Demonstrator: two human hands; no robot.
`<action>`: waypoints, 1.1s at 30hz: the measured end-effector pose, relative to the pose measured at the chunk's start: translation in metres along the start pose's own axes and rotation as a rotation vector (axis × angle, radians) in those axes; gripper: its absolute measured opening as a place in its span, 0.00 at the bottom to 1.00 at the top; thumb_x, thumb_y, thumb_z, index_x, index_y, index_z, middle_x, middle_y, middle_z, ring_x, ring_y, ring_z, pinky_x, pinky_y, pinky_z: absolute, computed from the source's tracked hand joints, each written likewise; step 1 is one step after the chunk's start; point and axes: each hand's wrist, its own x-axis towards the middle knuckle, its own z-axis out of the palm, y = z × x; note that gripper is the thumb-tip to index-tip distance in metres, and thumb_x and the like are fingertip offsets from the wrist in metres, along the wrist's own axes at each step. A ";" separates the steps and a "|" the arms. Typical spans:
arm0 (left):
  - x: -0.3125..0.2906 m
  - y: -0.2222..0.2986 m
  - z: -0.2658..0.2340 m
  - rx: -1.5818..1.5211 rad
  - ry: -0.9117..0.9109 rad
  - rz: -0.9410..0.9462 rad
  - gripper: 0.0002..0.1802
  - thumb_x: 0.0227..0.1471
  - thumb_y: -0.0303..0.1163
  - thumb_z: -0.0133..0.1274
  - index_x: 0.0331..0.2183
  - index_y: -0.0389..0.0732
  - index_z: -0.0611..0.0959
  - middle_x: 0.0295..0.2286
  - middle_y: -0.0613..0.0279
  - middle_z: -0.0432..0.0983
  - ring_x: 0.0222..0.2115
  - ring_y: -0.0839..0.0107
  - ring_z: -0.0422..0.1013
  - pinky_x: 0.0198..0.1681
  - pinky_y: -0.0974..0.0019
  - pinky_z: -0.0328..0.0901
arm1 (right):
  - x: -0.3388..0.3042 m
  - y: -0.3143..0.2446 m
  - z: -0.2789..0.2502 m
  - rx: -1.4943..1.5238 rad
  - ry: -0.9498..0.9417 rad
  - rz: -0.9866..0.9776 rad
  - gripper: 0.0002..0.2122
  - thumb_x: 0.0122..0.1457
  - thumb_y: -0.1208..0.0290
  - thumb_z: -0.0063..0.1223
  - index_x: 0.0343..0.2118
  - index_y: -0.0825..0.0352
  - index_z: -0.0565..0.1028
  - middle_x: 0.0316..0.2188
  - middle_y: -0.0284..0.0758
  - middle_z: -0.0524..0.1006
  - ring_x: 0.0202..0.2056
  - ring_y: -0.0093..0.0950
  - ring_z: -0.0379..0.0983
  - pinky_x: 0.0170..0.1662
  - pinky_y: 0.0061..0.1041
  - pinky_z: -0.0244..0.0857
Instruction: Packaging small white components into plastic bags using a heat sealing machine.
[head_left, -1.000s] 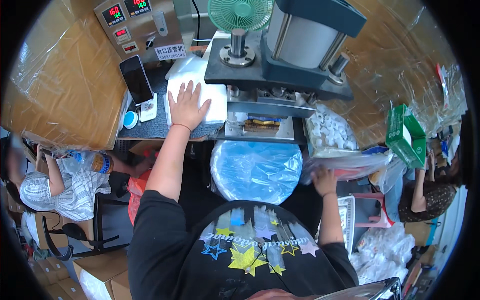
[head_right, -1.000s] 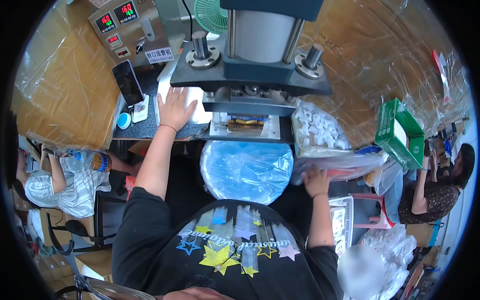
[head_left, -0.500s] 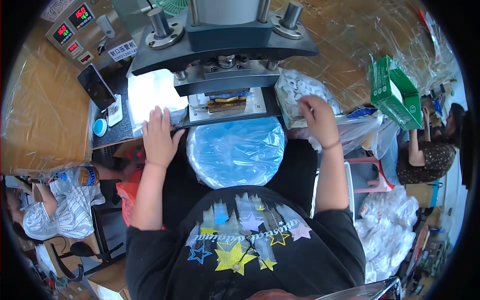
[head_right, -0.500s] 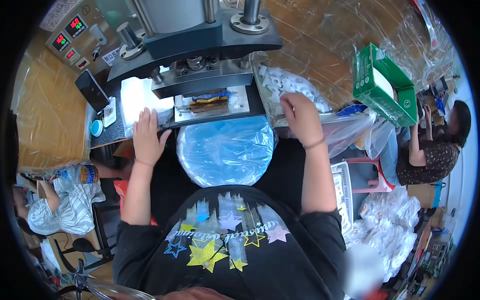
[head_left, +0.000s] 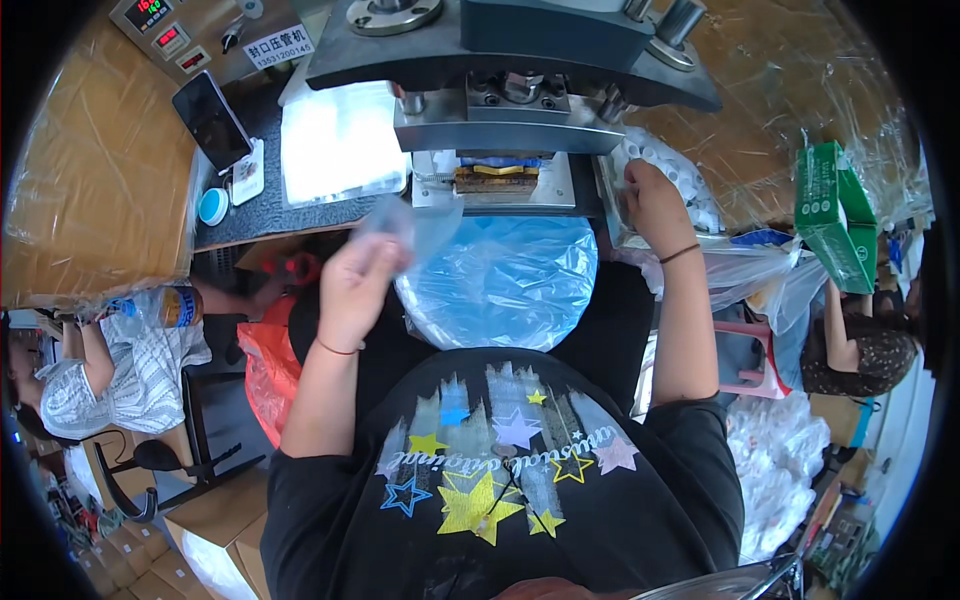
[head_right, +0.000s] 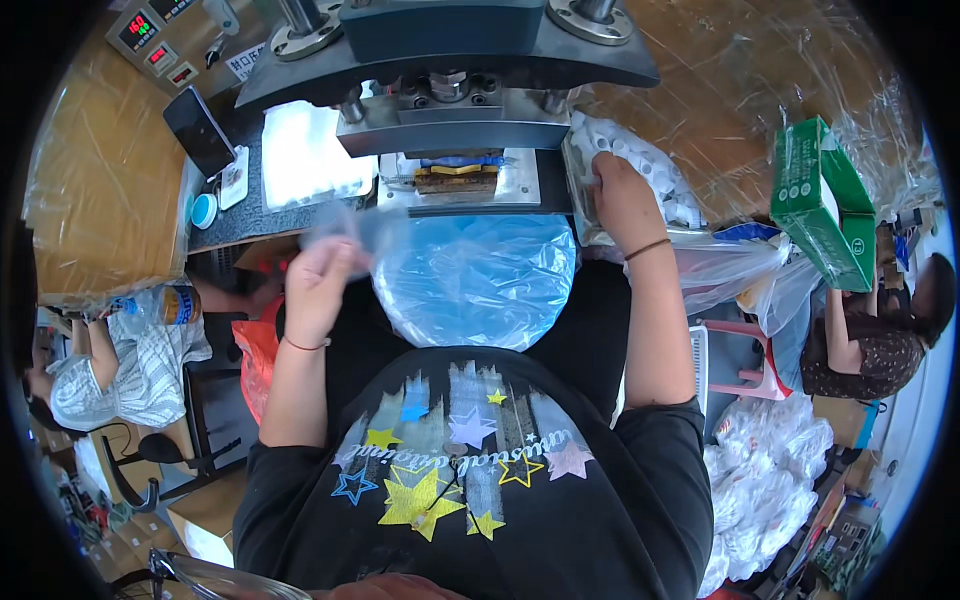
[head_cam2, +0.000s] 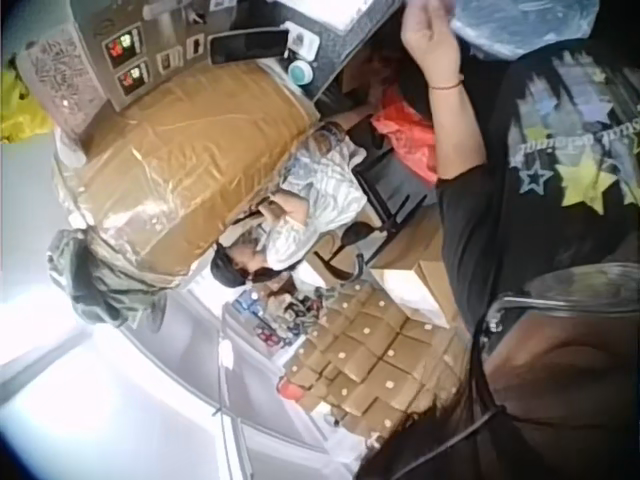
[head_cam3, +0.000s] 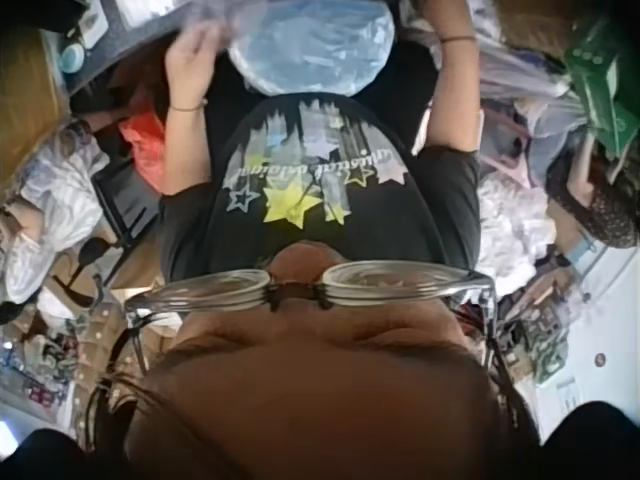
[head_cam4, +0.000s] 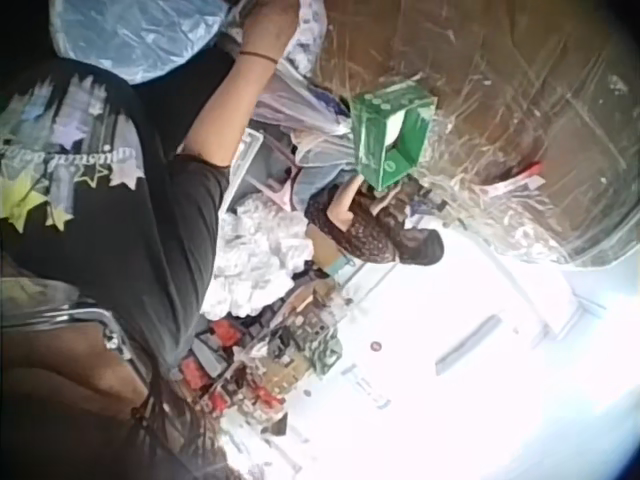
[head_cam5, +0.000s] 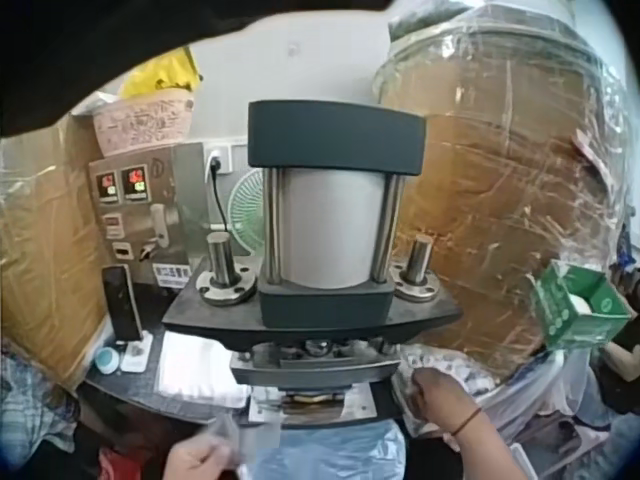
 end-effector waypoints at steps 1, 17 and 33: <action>-0.001 0.000 0.006 0.026 -0.099 -0.026 0.11 0.62 0.33 0.52 0.37 0.33 0.81 0.30 0.64 0.79 0.32 0.77 0.74 0.39 0.71 0.69 | 0.001 -0.001 0.000 0.046 -0.005 -0.026 0.12 0.51 0.80 0.57 0.39 0.68 0.71 0.37 0.47 0.74 0.41 0.48 0.72 0.43 0.39 0.68; -0.022 0.002 0.049 -0.110 -0.385 -0.232 0.12 0.61 0.34 0.54 0.37 0.33 0.83 0.30 0.62 0.81 0.32 0.76 0.76 0.39 0.72 0.70 | -0.029 -0.058 -0.046 0.276 0.154 0.031 0.08 0.59 0.75 0.55 0.40 0.70 0.74 0.32 0.42 0.76 0.34 0.35 0.74 0.39 0.28 0.67; -0.029 0.011 0.086 -0.275 -0.600 -0.401 0.16 0.62 0.38 0.54 0.36 0.32 0.83 0.31 0.58 0.82 0.32 0.73 0.77 0.40 0.69 0.71 | -0.031 -0.123 -0.045 0.488 -0.037 -0.382 0.06 0.58 0.71 0.58 0.30 0.69 0.77 0.27 0.36 0.77 0.29 0.33 0.73 0.36 0.29 0.66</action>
